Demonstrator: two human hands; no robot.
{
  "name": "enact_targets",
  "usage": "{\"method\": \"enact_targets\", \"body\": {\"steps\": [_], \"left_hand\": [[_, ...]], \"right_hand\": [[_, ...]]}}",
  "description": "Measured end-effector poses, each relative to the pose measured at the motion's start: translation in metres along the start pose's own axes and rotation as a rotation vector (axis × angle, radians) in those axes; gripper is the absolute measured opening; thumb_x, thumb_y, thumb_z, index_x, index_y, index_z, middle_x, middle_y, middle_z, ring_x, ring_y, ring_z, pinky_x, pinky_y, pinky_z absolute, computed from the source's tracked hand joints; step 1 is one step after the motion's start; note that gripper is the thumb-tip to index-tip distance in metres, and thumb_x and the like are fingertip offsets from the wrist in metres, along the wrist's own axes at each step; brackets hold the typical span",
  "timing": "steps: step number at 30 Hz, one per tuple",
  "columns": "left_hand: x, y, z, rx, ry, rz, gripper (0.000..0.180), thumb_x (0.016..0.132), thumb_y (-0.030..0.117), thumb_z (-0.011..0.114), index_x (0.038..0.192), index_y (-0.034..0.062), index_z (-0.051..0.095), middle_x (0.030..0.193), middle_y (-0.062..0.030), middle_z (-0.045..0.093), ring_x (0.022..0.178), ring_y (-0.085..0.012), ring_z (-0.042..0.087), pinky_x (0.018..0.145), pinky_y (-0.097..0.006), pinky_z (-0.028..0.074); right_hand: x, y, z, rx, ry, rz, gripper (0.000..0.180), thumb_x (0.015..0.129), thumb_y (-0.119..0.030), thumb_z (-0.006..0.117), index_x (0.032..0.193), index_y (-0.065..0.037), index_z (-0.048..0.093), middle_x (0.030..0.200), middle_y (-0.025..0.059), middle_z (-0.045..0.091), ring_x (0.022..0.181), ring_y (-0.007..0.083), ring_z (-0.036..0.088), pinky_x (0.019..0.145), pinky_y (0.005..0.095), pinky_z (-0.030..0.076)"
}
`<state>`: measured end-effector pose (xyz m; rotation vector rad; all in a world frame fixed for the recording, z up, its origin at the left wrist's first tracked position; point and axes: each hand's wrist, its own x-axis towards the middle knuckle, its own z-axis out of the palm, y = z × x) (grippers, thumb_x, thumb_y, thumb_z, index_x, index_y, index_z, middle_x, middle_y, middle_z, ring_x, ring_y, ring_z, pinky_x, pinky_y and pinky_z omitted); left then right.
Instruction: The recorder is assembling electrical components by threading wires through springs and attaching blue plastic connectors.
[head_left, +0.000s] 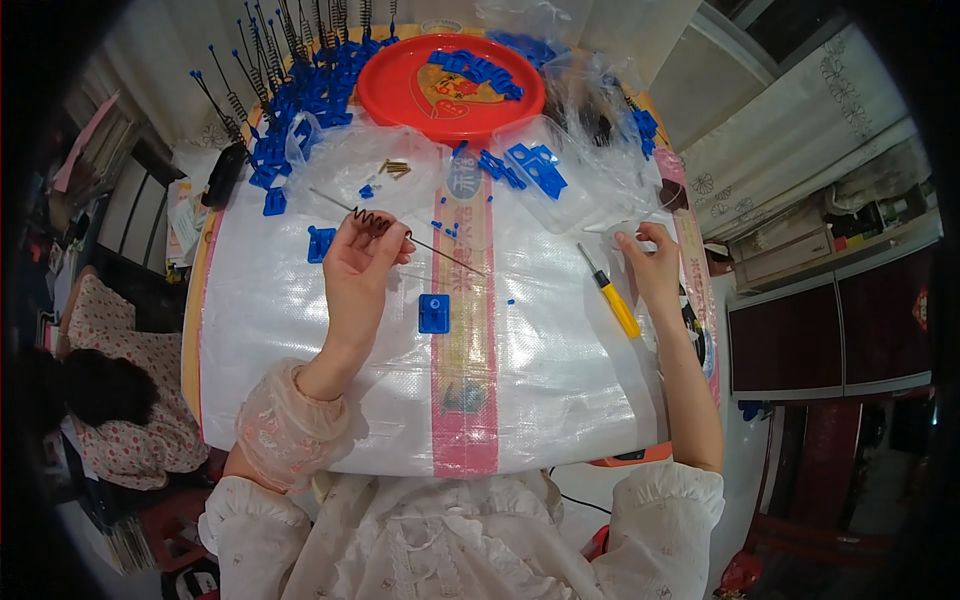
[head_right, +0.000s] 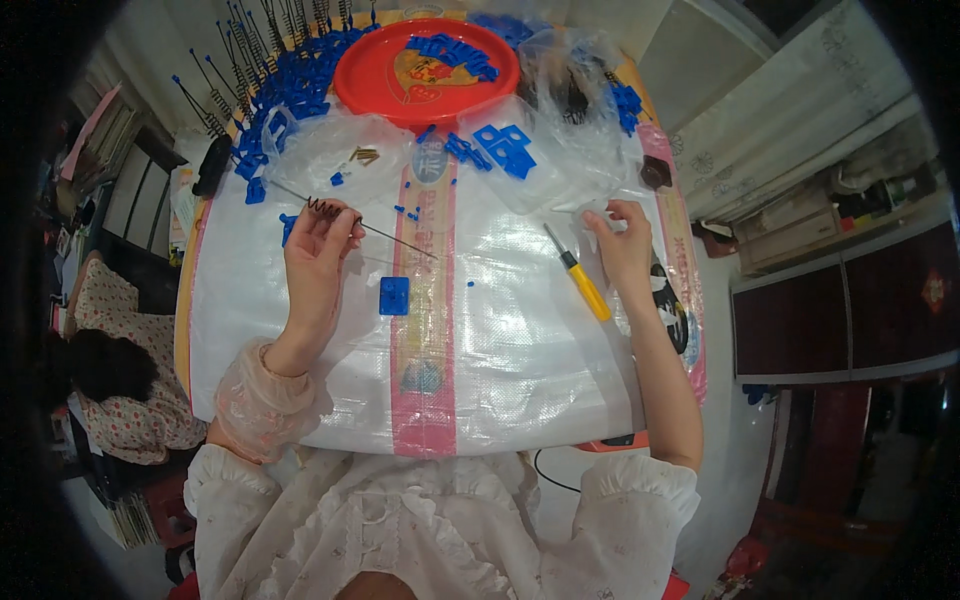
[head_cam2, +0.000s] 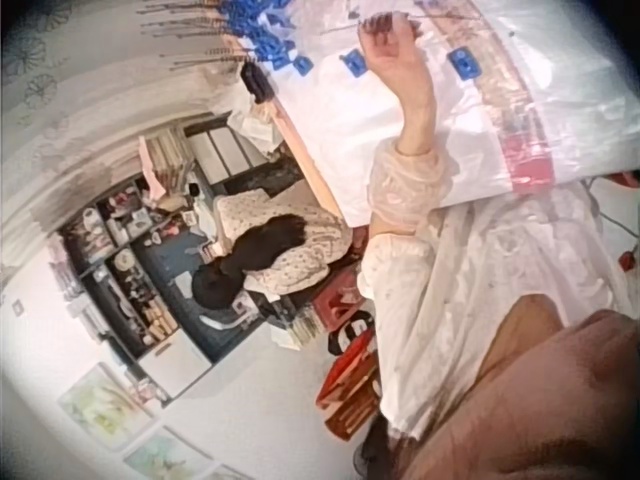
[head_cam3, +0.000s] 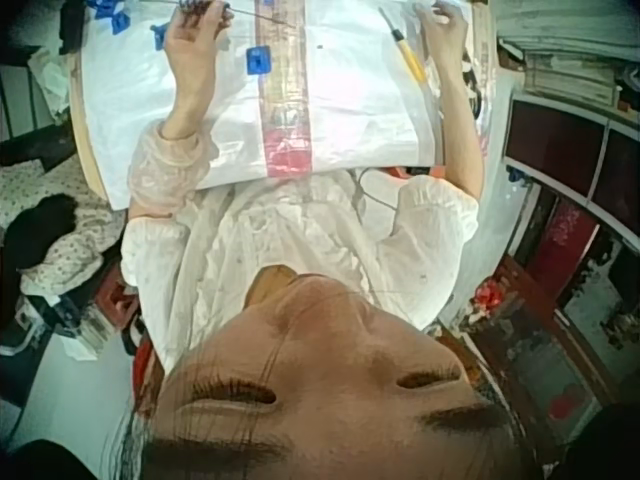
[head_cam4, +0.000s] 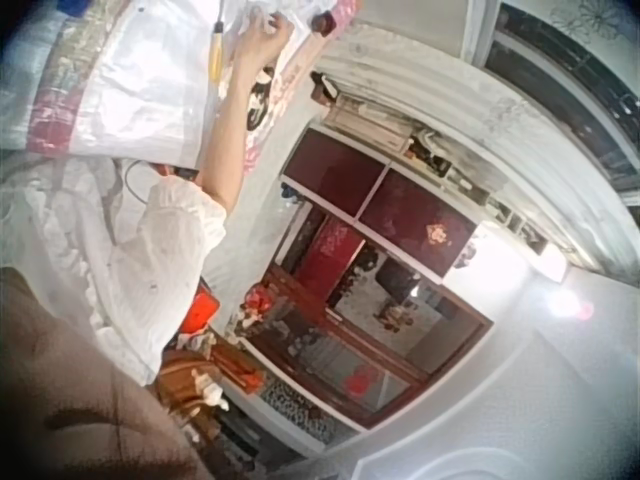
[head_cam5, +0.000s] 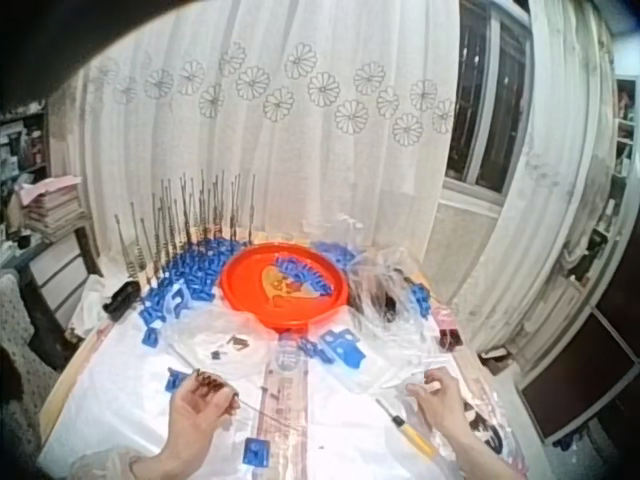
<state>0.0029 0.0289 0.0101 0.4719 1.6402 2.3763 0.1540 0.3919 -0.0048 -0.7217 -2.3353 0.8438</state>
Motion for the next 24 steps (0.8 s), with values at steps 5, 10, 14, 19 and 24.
{"method": "enact_targets", "body": {"steps": [5, 10, 14, 19, 24], "left_hand": [[0.0, -0.001, -0.002, 0.027, 0.039, 0.004, 0.019, 0.099, 0.01, 0.066, 0.116, 0.0017, 0.065, 0.1, -0.0014, 0.067, 0.088, -0.0085, 0.061, 0.081, -0.023, 0.048], [-0.001, 0.007, -0.001, 0.005, 0.043, 0.028, 0.016, 0.1, 0.01, 0.065, 0.114, 0.0016, 0.065, 0.1, -0.0018, 0.066, 0.088, -0.0088, 0.061, 0.081, -0.024, 0.047], [0.0, 0.008, -0.004, -0.025, 0.023, 0.067, 0.012, 0.102, 0.01, 0.063, 0.112, 0.0032, 0.063, 0.098, -0.0018, 0.064, 0.087, -0.0088, 0.059, 0.081, -0.025, 0.046], [0.001, 0.004, -0.006, 0.034, 0.06, 0.103, 0.009, 0.101, 0.011, 0.065, 0.105, 0.004, 0.062, 0.093, -0.0028, 0.064, 0.085, -0.0101, 0.061, 0.077, -0.025, 0.048], [0.003, -0.001, -0.006, 0.03, 0.064, 0.117, 0.009, 0.1, 0.011, 0.066, 0.105, 0.0036, 0.062, 0.091, -0.0033, 0.065, 0.083, -0.0106, 0.062, 0.075, -0.026, 0.05]], "right_hand": [[-0.011, -0.05, -0.005, 0.486, -0.087, -0.059, 0.022, 0.098, -0.016, 0.068, 0.107, 0.001, 0.057, 0.11, 0.0118, 0.071, 0.095, 0.0139, 0.065, 0.087, 0.0295, 0.051], [-0.041, -0.093, -0.019, 0.618, -0.266, 0.002, 0.01, 0.103, -0.009, 0.058, 0.107, -0.001, 0.053, 0.1, 0.0126, 0.073, 0.088, 0.0145, 0.067, 0.086, 0.028, 0.051], [-0.052, -0.079, -0.021, 0.63, -0.333, 0.05, 0.016, 0.102, -0.016, 0.062, 0.109, -0.002, 0.058, 0.092, 0.009, 0.071, 0.08, 0.0107, 0.062, 0.074, 0.0252, 0.047], [-0.045, -0.061, -0.019, 0.859, -0.356, 0.13, 0.025, 0.103, -0.025, 0.064, 0.114, -0.003, 0.06, 0.084, 0.0021, 0.063, 0.07, 0.008, 0.052, 0.063, 0.0248, 0.042], [-0.043, -0.059, -0.016, 1.037, -0.254, 0.324, 0.025, 0.101, -0.027, 0.068, 0.109, -0.006, 0.06, 0.081, -0.0029, 0.055, 0.066, 0.0056, 0.044, 0.054, 0.0226, 0.035]]}}
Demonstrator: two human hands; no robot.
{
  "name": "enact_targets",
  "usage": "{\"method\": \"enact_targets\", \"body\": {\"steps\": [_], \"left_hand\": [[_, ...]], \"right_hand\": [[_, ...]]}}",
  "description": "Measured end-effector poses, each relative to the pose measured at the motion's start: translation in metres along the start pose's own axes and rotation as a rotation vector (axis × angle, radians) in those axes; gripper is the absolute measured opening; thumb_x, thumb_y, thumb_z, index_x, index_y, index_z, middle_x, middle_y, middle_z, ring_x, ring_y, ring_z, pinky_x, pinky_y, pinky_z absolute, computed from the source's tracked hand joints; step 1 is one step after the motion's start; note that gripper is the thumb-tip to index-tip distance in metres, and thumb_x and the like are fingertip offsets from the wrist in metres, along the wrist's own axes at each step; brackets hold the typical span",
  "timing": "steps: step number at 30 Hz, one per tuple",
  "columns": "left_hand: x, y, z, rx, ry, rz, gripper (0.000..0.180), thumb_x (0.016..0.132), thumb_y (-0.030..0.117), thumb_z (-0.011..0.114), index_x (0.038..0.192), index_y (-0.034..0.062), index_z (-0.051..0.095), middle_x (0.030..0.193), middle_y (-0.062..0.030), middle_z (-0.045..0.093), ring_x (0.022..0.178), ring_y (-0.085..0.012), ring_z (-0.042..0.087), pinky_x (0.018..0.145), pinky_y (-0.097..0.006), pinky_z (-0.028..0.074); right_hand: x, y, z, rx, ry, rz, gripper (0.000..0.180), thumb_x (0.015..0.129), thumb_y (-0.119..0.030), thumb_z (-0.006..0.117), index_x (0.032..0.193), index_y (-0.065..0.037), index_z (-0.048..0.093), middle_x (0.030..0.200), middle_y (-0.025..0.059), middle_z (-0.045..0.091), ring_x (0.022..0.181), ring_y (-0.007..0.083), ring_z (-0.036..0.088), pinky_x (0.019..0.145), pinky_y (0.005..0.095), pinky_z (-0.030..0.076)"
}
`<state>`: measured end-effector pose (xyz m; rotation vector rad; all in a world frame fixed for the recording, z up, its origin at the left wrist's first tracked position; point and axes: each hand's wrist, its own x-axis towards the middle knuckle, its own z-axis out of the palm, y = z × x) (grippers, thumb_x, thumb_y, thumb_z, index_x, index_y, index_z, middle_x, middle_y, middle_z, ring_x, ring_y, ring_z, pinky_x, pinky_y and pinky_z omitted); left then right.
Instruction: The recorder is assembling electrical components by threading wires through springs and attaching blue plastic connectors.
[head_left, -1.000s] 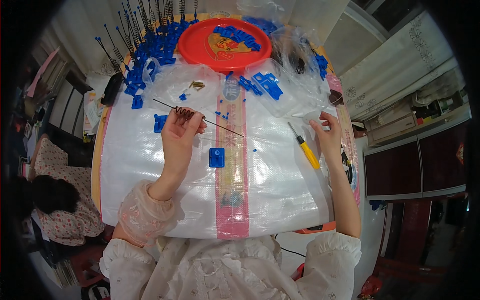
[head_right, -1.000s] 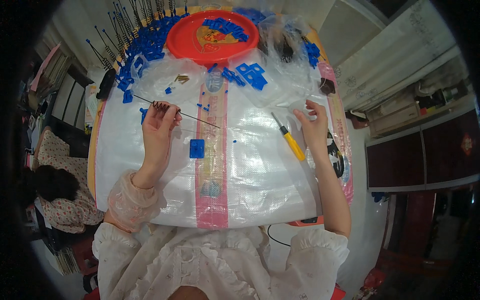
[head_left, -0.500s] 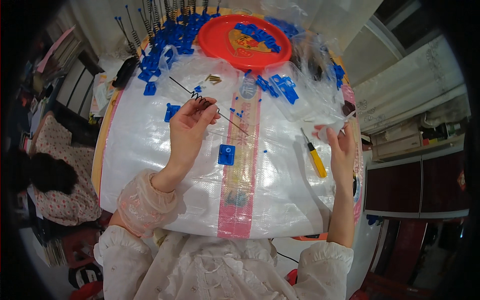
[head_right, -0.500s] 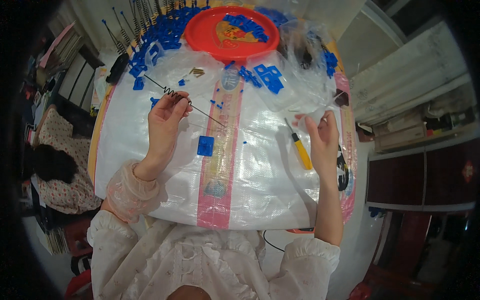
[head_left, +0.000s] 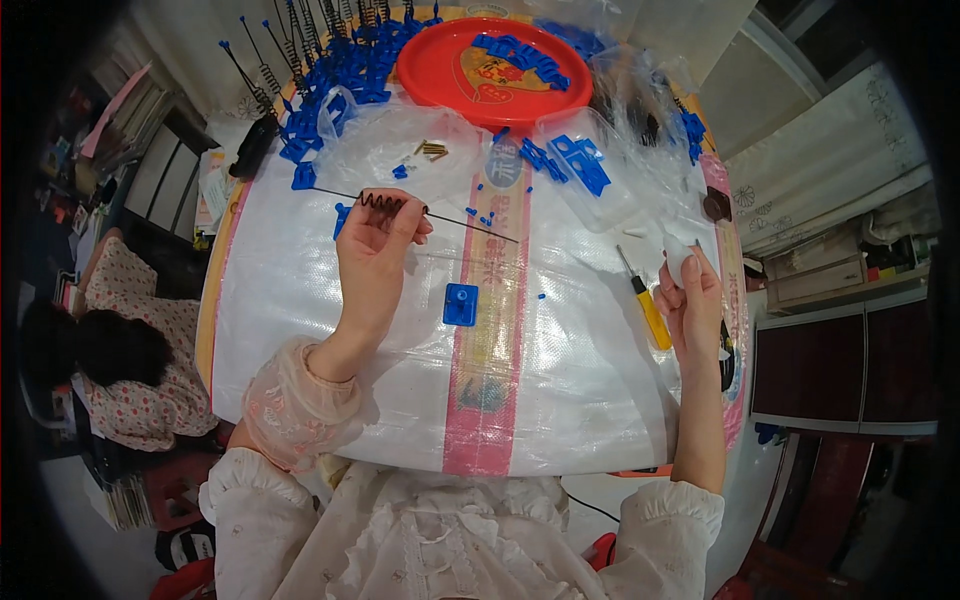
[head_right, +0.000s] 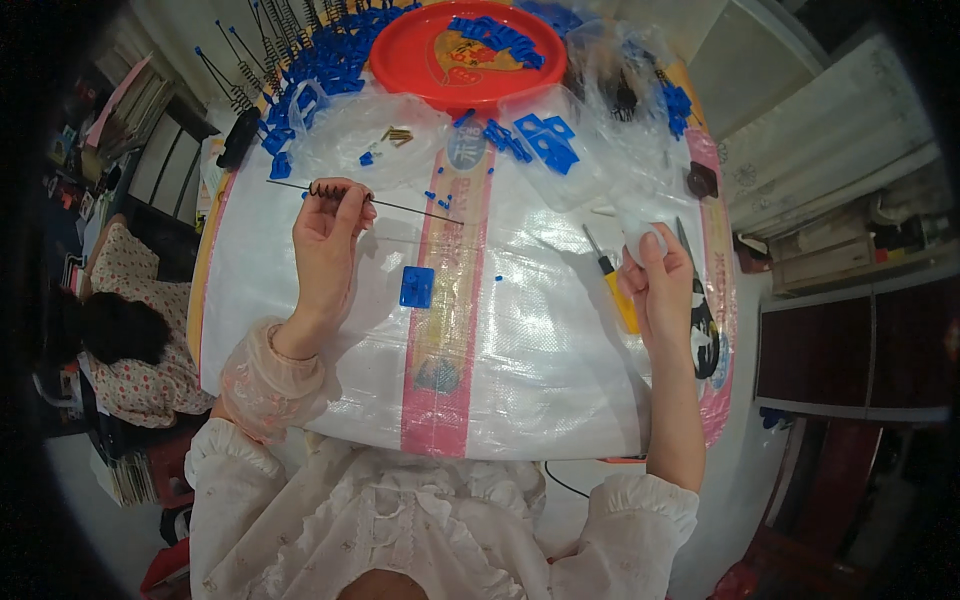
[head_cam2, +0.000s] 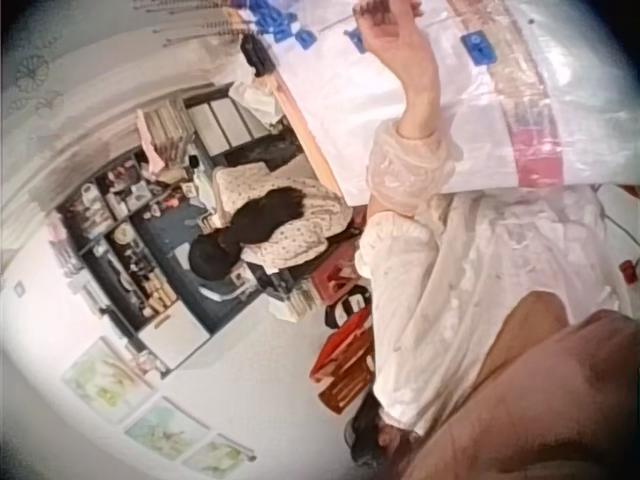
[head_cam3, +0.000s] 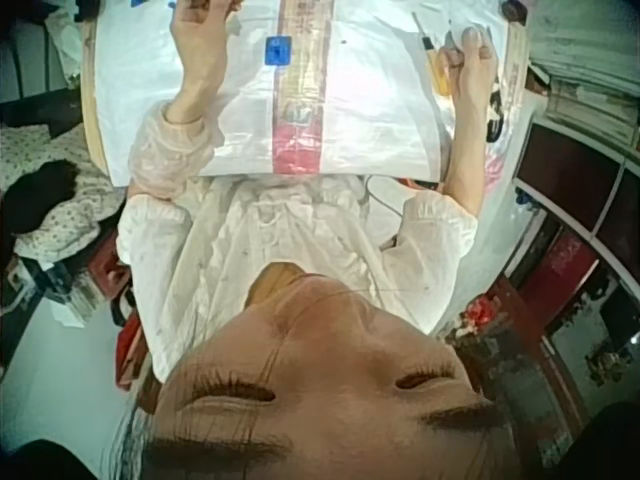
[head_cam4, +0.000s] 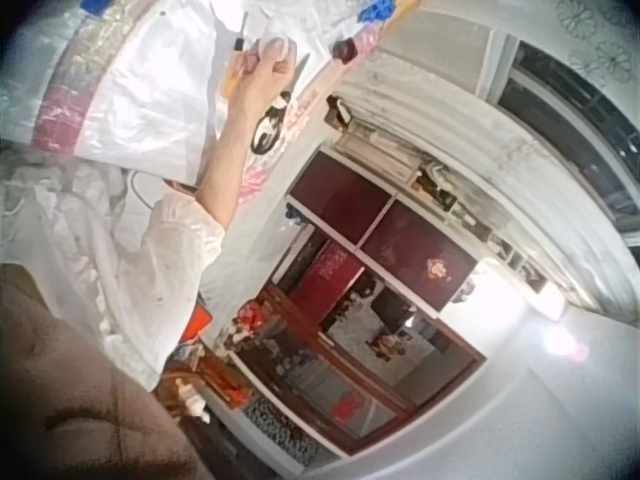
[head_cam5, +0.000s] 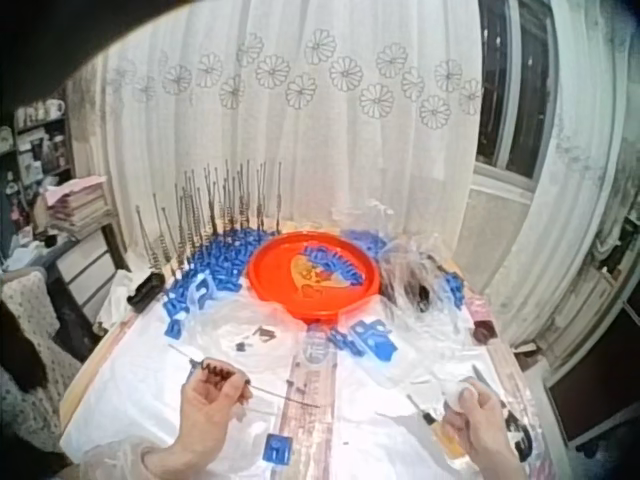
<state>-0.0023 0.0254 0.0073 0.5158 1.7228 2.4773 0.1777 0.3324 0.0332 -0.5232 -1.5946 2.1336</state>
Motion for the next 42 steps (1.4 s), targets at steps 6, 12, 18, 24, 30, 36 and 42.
{"method": "enact_targets", "body": {"steps": [6, 12, 18, 24, 30, 36, 42], "left_hand": [[-0.002, 0.001, 0.004, -0.012, -0.009, -0.011, 0.01, 0.1, 0.01, 0.065, 0.106, 0.0028, 0.062, 0.092, -0.0034, 0.065, 0.083, -0.0105, 0.062, 0.075, -0.026, 0.049], [-0.005, 0.0, 0.005, 0.006, -0.023, -0.017, 0.012, 0.1, 0.01, 0.065, 0.109, 0.002, 0.062, 0.092, -0.0036, 0.065, 0.083, -0.0106, 0.062, 0.075, -0.026, 0.049], [-0.01, -0.001, 0.007, 0.023, -0.082, -0.022, 0.009, 0.102, 0.009, 0.062, 0.108, 0.0039, 0.062, 0.095, -0.0027, 0.065, 0.083, -0.0093, 0.059, 0.077, -0.025, 0.046], [-0.013, 0.001, 0.01, 0.045, -0.1, -0.031, 0.007, 0.101, 0.008, 0.063, 0.106, 0.0037, 0.062, 0.095, -0.0033, 0.066, 0.081, -0.0093, 0.059, 0.076, -0.025, 0.047], [-0.012, 0.001, 0.009, 0.063, -0.113, -0.039, 0.007, 0.1, 0.008, 0.064, 0.105, 0.0031, 0.063, 0.095, -0.004, 0.067, 0.081, -0.0095, 0.06, 0.075, -0.025, 0.048], [-0.012, 0.0, 0.009, 0.059, -0.116, -0.036, 0.007, 0.099, 0.008, 0.064, 0.103, 0.0025, 0.064, 0.095, -0.005, 0.068, 0.079, -0.0094, 0.06, 0.073, -0.025, 0.048], [-0.011, 0.0, 0.009, 0.056, -0.105, -0.05, 0.006, 0.099, 0.008, 0.064, 0.103, 0.0026, 0.064, 0.094, -0.005, 0.068, 0.077, -0.0093, 0.06, 0.072, -0.025, 0.048]], "right_hand": [[0.007, 0.009, -0.009, 0.065, 0.024, 0.004, 0.018, 0.099, -0.023, 0.07, 0.096, -0.01, 0.058, 0.076, -0.0062, 0.049, 0.063, 0.0031, 0.039, 0.052, 0.023, 0.03], [0.005, 0.008, -0.009, 0.064, -0.028, 0.006, 0.023, 0.103, -0.028, 0.065, 0.089, -0.012, 0.055, 0.073, -0.007, 0.047, 0.062, 0.0029, 0.038, 0.051, 0.0229, 0.028], [0.002, 0.004, 0.005, 0.129, 0.014, 0.024, 0.024, 0.105, -0.03, 0.06, 0.089, -0.013, 0.055, 0.071, -0.0067, 0.046, 0.061, 0.0033, 0.038, 0.051, 0.0229, 0.027], [-0.001, 0.005, 0.006, 0.091, 0.0, -0.02, 0.019, 0.103, -0.025, 0.063, 0.09, -0.012, 0.056, 0.072, -0.0066, 0.048, 0.059, 0.0031, 0.037, 0.05, 0.0225, 0.027], [-0.002, 0.005, 0.006, 0.096, 0.013, -0.095, 0.017, 0.102, -0.023, 0.065, 0.092, -0.012, 0.058, 0.072, -0.0067, 0.049, 0.058, 0.0026, 0.037, 0.05, 0.0223, 0.028], [-0.005, 0.005, 0.008, 0.094, 0.027, -0.123, 0.015, 0.102, -0.022, 0.064, 0.092, -0.011, 0.058, 0.071, -0.0073, 0.048, 0.058, 0.0025, 0.036, 0.05, 0.0223, 0.029], [-0.006, 0.004, 0.008, 0.089, -0.012, -0.11, 0.016, 0.102, -0.022, 0.063, 0.092, -0.011, 0.058, 0.071, -0.0073, 0.048, 0.058, 0.0025, 0.035, 0.05, 0.0222, 0.028]]}}
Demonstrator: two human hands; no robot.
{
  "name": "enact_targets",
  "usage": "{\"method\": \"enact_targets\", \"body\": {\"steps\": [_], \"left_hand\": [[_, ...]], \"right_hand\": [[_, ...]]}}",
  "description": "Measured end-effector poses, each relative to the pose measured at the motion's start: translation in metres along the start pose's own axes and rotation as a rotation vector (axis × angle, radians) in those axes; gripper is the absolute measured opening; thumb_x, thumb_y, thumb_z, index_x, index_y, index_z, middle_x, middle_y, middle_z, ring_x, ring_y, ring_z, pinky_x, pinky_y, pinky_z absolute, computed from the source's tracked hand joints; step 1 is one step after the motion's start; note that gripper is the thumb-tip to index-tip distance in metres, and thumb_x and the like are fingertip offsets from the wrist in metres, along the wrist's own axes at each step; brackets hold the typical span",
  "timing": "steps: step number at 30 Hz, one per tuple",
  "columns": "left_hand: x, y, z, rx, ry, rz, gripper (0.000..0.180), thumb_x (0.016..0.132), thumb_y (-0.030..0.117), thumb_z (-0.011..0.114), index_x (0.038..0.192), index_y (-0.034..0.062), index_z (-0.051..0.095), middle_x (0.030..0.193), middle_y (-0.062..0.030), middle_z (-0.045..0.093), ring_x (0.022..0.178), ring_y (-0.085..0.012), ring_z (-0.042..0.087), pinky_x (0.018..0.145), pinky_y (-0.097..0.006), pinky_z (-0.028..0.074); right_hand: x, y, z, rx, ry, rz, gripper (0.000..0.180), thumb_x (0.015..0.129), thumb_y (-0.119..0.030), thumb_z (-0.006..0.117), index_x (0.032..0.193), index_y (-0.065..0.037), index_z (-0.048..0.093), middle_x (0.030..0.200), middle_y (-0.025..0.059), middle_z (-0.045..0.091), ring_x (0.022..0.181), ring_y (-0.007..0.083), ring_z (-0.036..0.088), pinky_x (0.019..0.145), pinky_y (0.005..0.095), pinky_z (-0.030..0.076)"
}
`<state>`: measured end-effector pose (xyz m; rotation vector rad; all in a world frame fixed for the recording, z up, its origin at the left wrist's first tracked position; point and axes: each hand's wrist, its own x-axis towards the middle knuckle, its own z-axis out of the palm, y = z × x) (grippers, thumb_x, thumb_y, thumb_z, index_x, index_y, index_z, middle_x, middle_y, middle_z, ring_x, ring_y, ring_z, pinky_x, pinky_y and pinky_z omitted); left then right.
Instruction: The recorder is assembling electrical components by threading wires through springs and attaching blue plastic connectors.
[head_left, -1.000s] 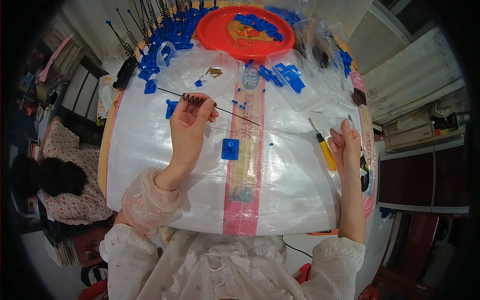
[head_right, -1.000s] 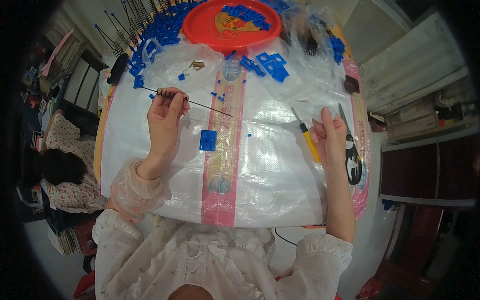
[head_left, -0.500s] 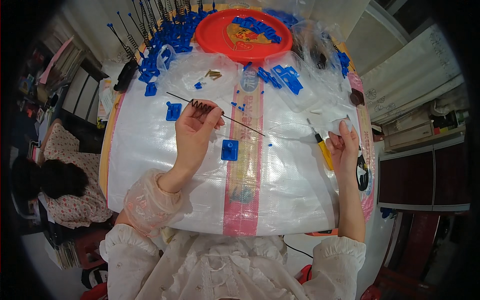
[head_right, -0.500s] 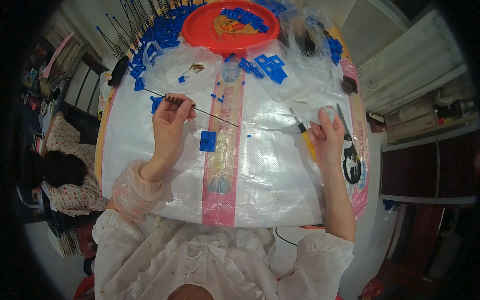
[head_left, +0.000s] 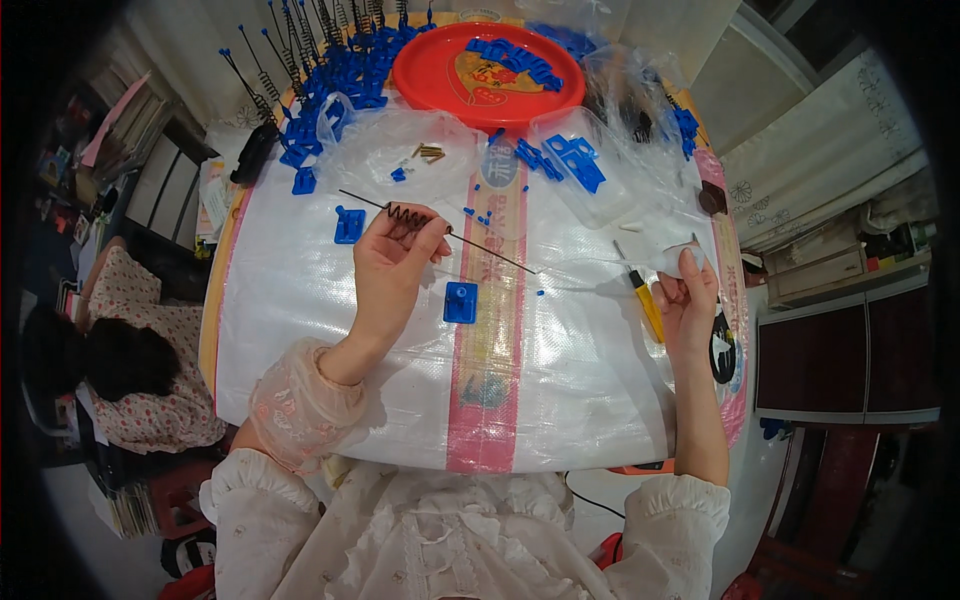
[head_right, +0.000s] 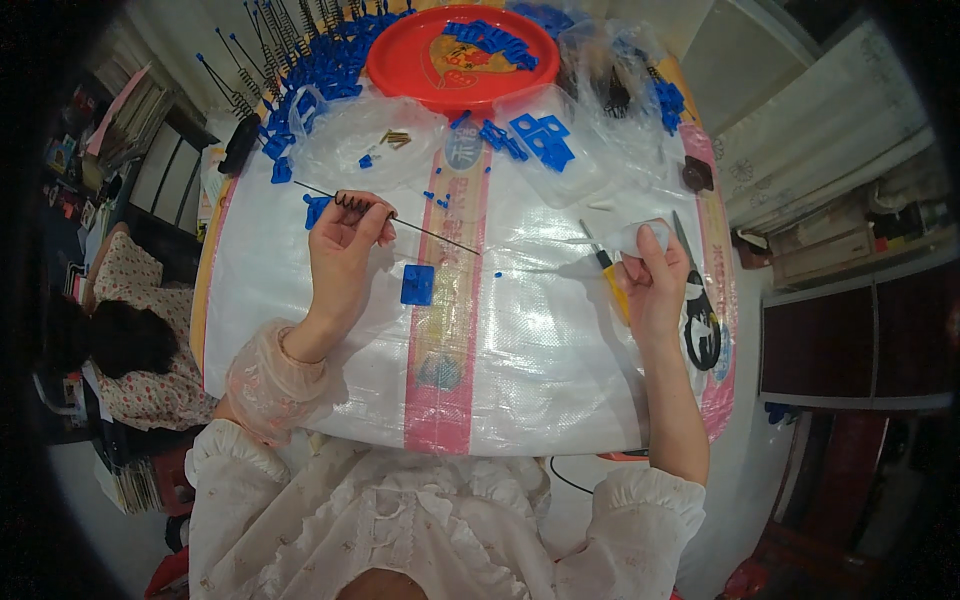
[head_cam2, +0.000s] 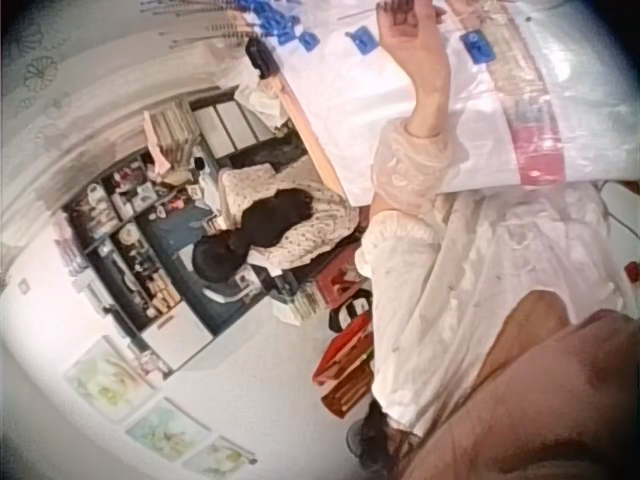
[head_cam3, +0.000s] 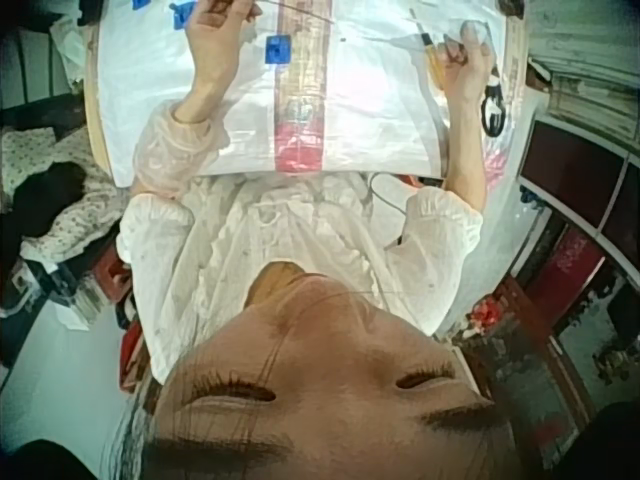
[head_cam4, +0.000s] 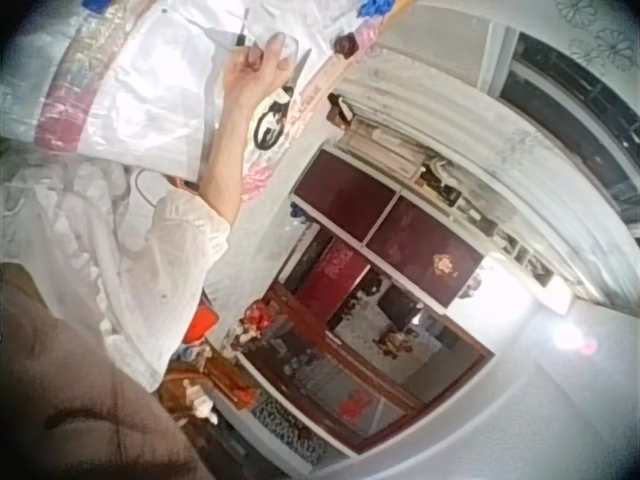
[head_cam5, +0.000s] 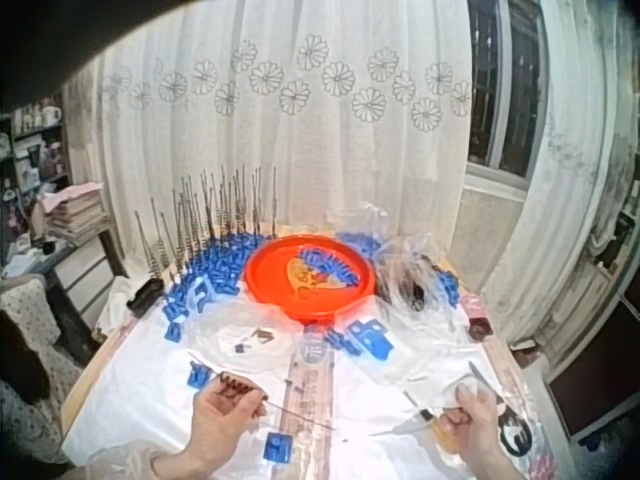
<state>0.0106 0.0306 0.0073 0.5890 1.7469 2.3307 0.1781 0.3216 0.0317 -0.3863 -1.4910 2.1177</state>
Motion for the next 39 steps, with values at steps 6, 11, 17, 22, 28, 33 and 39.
{"method": "enact_targets", "body": {"steps": [6, 11, 17, 22, 28, 33, 39], "left_hand": [[-0.001, 0.0014, 0.0002, 0.0, 0.001, -0.022, 0.006, 0.098, 0.008, 0.065, 0.102, 0.0028, 0.064, 0.093, -0.0048, 0.068, 0.076, -0.0093, 0.06, 0.071, -0.025, 0.048], [-0.0002, 0.0001, 0.0, -0.018, 0.003, -0.01, 0.007, 0.098, 0.008, 0.065, 0.102, 0.0028, 0.065, 0.092, -0.0046, 0.068, 0.076, -0.0091, 0.06, 0.071, -0.025, 0.048], [-0.0005, 0.0005, 0.0004, 0.005, 0.01, -0.027, 0.007, 0.098, 0.008, 0.065, 0.102, 0.0026, 0.065, 0.092, -0.0044, 0.068, 0.076, -0.0089, 0.06, 0.071, -0.024, 0.048], [-0.0012, 0.0013, -0.0001, 0.005, -0.001, -0.031, 0.007, 0.098, 0.009, 0.066, 0.101, 0.0027, 0.065, 0.092, -0.0041, 0.068, 0.076, -0.0085, 0.06, 0.071, -0.024, 0.049], [-0.0012, 0.0004, 0.001, 0.001, -0.014, -0.036, 0.006, 0.098, 0.008, 0.066, 0.101, 0.0026, 0.064, 0.091, -0.0039, 0.068, 0.076, -0.0082, 0.06, 0.071, -0.024, 0.049], [-0.0016, 0.0026, 0.0015, -0.002, 0.0, -0.046, 0.006, 0.098, 0.008, 0.066, 0.101, 0.0023, 0.065, 0.091, -0.0039, 0.068, 0.075, -0.0083, 0.06, 0.071, -0.024, 0.049], [-0.0005, -0.0003, 0.0, -0.035, -0.004, -0.039, 0.012, 0.096, 0.008, 0.071, 0.103, 0.0005, 0.064, 0.088, -0.0037, 0.068, 0.076, -0.0093, 0.064, 0.069, -0.024, 0.049]], "right_hand": [[0.0007, 0.0008, -0.0009, -0.002, -0.01, -0.004, 0.019, 0.102, -0.023, 0.064, 0.089, -0.011, 0.057, 0.07, -0.0071, 0.047, 0.057, 0.0028, 0.034, 0.051, 0.0226, 0.027], [0.0006, 0.0022, -0.0028, -0.011, -0.031, -0.014, 0.02, 0.101, -0.025, 0.065, 0.088, -0.012, 0.057, 0.069, -0.0071, 0.047, 0.057, 0.0022, 0.034, 0.051, 0.0221, 0.027], [0.0009, 0.0022, -0.0034, -0.032, -0.021, -0.013, 0.022, 0.1, -0.028, 0.066, 0.088, -0.012, 0.056, 0.069, -0.0074, 0.047, 0.057, 0.0019, 0.035, 0.05, 0.0214, 0.026], [0.0017, 0.004, -0.0041, -0.033, -0.02, -0.007, 0.022, 0.1, -0.027, 0.066, 0.088, -0.012, 0.057, 0.069, -0.0073, 0.047, 0.057, 0.002, 0.035, 0.05, 0.0214, 0.027], [0.0003, 0.0024, -0.0043, -0.049, -0.019, 0.014, 0.02, 0.101, -0.025, 0.064, 0.088, -0.013, 0.054, 0.069, -0.0073, 0.044, 0.057, 0.0038, 0.031, 0.052, 0.0229, 0.027], [-0.0003, 0.002, -0.0013, -0.056, 0.011, 0.016, 0.019, 0.101, -0.024, 0.064, 0.089, -0.013, 0.055, 0.069, -0.007, 0.045, 0.057, 0.004, 0.032, 0.052, 0.0228, 0.027], [0.0003, 0.0014, -0.003, -0.047, -0.022, 0.01, 0.019, 0.101, -0.024, 0.065, 0.089, -0.012, 0.055, 0.07, -0.0067, 0.045, 0.058, 0.0039, 0.032, 0.052, 0.0232, 0.026]]}}
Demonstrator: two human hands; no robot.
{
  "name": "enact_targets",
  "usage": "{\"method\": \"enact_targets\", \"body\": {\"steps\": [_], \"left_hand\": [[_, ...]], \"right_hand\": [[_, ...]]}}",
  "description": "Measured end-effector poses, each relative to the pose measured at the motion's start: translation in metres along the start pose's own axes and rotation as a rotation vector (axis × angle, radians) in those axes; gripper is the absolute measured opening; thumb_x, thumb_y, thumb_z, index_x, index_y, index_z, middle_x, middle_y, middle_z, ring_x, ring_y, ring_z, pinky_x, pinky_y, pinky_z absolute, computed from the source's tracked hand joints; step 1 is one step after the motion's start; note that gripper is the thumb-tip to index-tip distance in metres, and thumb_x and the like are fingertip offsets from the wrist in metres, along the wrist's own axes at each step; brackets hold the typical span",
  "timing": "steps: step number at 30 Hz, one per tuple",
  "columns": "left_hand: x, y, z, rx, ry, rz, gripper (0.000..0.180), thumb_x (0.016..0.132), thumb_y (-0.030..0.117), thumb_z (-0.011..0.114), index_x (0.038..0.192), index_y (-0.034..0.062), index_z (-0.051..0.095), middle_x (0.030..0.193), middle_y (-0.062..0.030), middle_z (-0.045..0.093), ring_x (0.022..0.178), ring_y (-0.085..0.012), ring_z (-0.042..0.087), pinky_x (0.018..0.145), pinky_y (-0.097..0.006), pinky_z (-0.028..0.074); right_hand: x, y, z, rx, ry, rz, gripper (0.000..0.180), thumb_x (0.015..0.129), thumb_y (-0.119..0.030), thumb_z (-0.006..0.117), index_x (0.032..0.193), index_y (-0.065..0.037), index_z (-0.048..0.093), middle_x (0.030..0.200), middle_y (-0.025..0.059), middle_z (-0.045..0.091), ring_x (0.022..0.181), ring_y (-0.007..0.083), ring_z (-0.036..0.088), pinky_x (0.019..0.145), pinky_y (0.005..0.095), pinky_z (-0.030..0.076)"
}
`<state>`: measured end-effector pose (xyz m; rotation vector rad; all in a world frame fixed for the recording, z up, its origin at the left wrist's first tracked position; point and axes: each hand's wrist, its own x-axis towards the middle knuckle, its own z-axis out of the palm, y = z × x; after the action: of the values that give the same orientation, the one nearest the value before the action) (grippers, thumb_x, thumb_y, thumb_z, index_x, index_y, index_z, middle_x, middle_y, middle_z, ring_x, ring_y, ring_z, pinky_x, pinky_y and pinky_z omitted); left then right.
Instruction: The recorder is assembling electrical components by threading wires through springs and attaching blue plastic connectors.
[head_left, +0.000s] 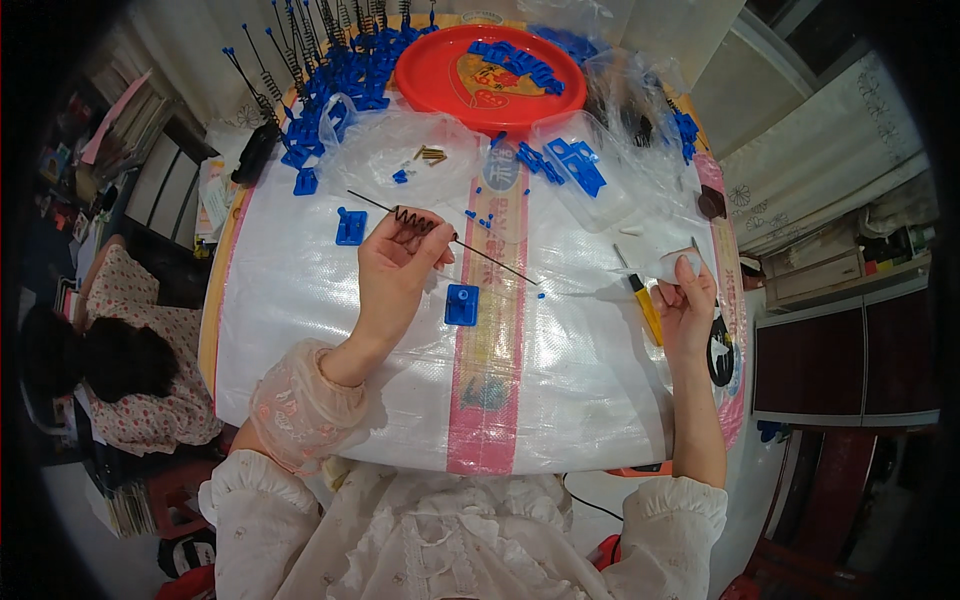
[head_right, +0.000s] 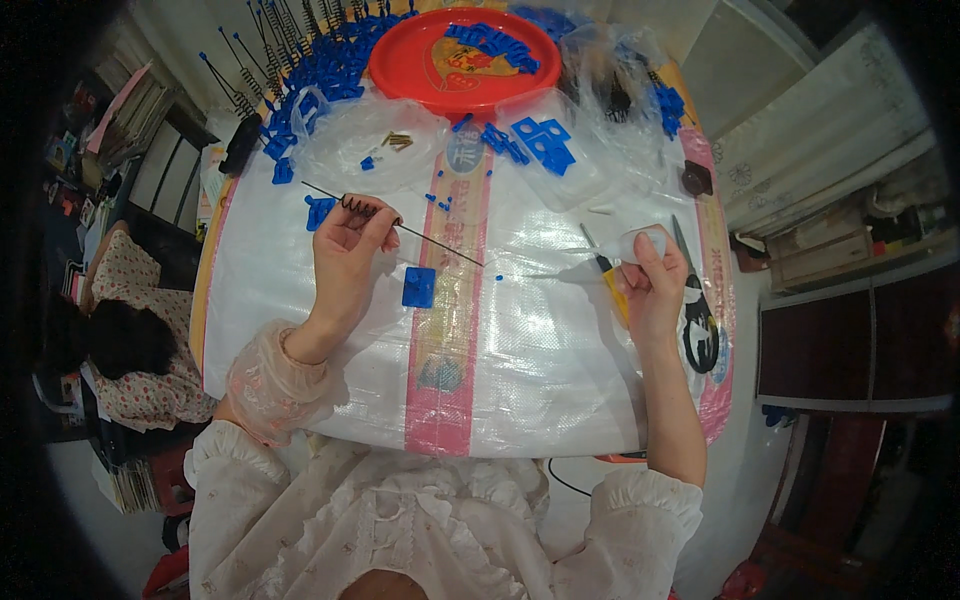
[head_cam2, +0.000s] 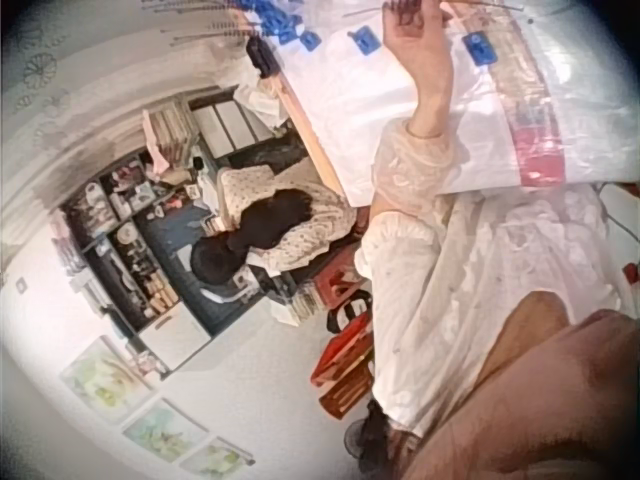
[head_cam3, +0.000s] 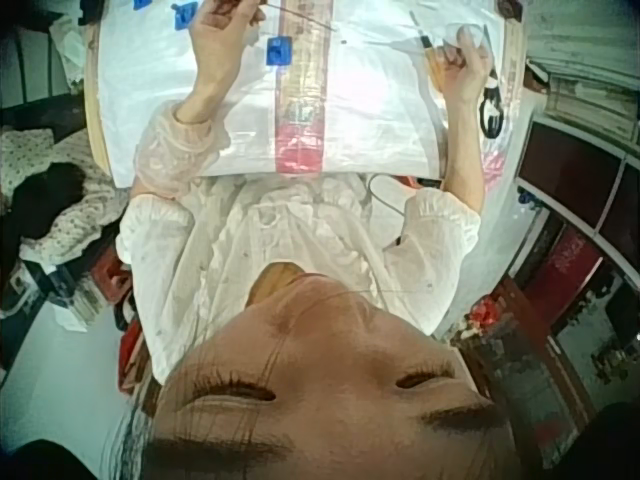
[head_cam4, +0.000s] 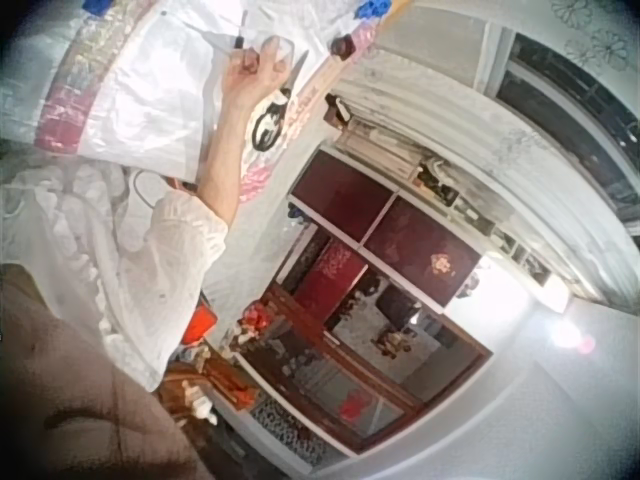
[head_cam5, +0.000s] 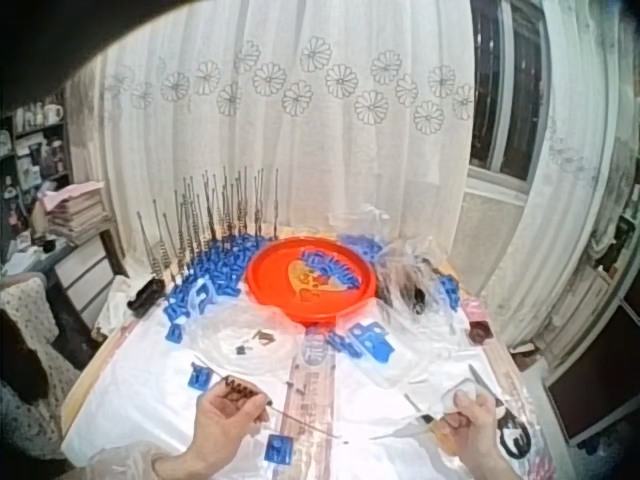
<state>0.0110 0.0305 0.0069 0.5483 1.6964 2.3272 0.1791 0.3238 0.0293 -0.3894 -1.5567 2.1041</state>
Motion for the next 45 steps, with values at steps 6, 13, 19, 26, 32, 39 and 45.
{"method": "enact_targets", "body": {"steps": [6, 13, 19, 26, 32, 39, 45], "left_hand": [[0.0, 0.0004, -0.0001, -0.004, -0.002, -0.002, 0.01, 0.097, 0.007, 0.069, 0.103, 0.001, 0.065, 0.089, -0.0036, 0.068, 0.075, -0.0089, 0.062, 0.069, -0.024, 0.049], [-0.0001, 0.0003, -0.0001, -0.006, 0.0, -0.005, 0.01, 0.096, 0.008, 0.069, 0.102, 0.0011, 0.064, 0.089, -0.0036, 0.068, 0.075, -0.009, 0.062, 0.069, -0.024, 0.049], [-0.0007, 0.0014, 0.0011, 0.0, -0.001, -0.012, 0.007, 0.097, 0.006, 0.067, 0.101, 0.0014, 0.064, 0.089, -0.0039, 0.067, 0.075, -0.009, 0.061, 0.07, -0.024, 0.049], [-0.0005, 0.0039, 0.0009, 0.018, -0.011, 0.012, 0.005, 0.097, 0.005, 0.066, 0.101, 0.0017, 0.064, 0.09, -0.0041, 0.067, 0.076, -0.0091, 0.06, 0.071, -0.025, 0.049], [-0.0025, 0.0051, 0.0021, -0.001, -0.028, 0.061, 0.006, 0.097, 0.003, 0.066, 0.102, 0.0013, 0.064, 0.091, -0.0045, 0.067, 0.077, -0.0104, 0.061, 0.073, -0.025, 0.05], [-0.0026, 0.0055, 0.002, -0.008, -0.03, 0.06, 0.008, 0.096, 0.002, 0.067, 0.103, 0.0002, 0.064, 0.092, -0.005, 0.067, 0.078, -0.0109, 0.062, 0.073, -0.025, 0.051], [-0.0035, 0.0071, 0.002, -0.014, -0.032, 0.065, 0.011, 0.095, 0.001, 0.069, 0.104, -0.0007, 0.063, 0.094, -0.0056, 0.067, 0.079, -0.011, 0.064, 0.074, -0.025, 0.053]], "right_hand": [[0.0009, 0.0008, -0.0019, 0.005, -0.011, -0.007, 0.02, 0.1, -0.025, 0.065, 0.089, -0.012, 0.055, 0.069, -0.0067, 0.045, 0.057, 0.0038, 0.032, 0.051, 0.0232, 0.026], [0.0009, 0.0008, -0.0003, 0.017, 0.003, -0.013, 0.019, 0.1, -0.023, 0.065, 0.087, -0.01, 0.058, 0.069, -0.0066, 0.049, 0.056, 0.0028, 0.035, 0.051, 0.0228, 0.027], [0.0007, 0.0005, -0.0012, 0.023, 0.005, -0.014, 0.019, 0.1, -0.022, 0.064, 0.087, -0.01, 0.058, 0.069, -0.0062, 0.049, 0.056, 0.0029, 0.035, 0.051, 0.0228, 0.028], [0.0012, 0.0013, -0.0039, 0.001, -0.016, -0.007, 0.02, 0.101, -0.024, 0.065, 0.088, -0.012, 0.055, 0.069, -0.0072, 0.043, 0.057, 0.0041, 0.031, 0.051, 0.0233, 0.027], [0.0003, 0.0006, 0.0005, 0.013, 0.004, -0.011, 0.021, 0.101, -0.023, 0.065, 0.086, -0.011, 0.057, 0.069, -0.0062, 0.048, 0.056, 0.0026, 0.035, 0.051, 0.0222, 0.028], [0.0002, 0.0016, -0.0002, 0.007, 0.003, -0.013, 0.02, 0.101, -0.024, 0.065, 0.087, -0.011, 0.058, 0.07, -0.0065, 0.048, 0.056, 0.0023, 0.035, 0.051, 0.022, 0.028], [-0.0004, 0.0002, -0.0003, 0.001, -0.01, 0.008, 0.018, 0.101, -0.023, 0.065, 0.089, -0.012, 0.056, 0.069, -0.0072, 0.043, 0.057, 0.0037, 0.031, 0.051, 0.0231, 0.026]]}}
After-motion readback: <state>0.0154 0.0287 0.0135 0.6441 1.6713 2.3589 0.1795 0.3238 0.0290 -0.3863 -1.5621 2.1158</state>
